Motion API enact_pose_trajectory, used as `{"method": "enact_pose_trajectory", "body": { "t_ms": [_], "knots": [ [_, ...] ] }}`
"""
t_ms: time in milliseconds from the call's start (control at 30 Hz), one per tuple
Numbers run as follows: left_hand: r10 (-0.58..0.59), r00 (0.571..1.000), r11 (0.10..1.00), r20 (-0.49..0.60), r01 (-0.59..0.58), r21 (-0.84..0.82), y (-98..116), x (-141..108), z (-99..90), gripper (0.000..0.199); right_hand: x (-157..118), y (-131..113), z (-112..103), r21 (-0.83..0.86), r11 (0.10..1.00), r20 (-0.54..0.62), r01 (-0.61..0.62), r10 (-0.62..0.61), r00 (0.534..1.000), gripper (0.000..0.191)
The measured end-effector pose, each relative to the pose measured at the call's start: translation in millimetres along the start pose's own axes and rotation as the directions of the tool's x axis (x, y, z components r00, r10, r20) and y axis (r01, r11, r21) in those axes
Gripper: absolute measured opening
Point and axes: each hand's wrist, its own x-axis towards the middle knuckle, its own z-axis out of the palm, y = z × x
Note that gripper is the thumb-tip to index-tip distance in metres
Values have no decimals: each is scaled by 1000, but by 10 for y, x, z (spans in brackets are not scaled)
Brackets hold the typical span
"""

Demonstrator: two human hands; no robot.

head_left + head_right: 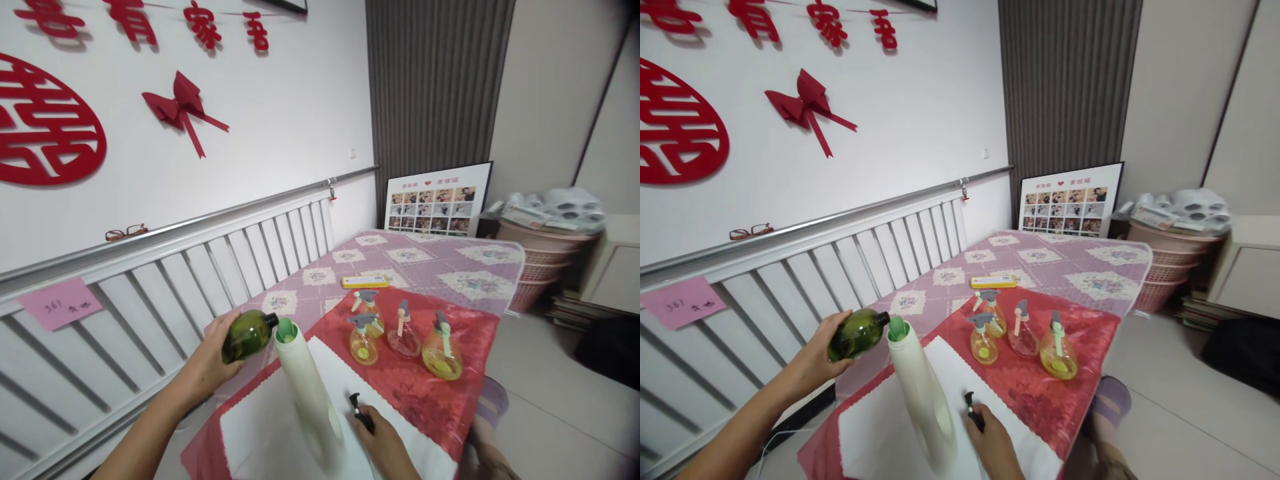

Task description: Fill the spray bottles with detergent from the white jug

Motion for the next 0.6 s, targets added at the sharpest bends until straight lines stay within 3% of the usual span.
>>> {"method": "enact_pose_trajectory", "body": {
  "t_ms": [600],
  "knots": [
    [75,996,994,55,-78,71,-14,87,-45,78,-2,12,1,1,1000,-3,2,-2,1000,24]
  ]
}}
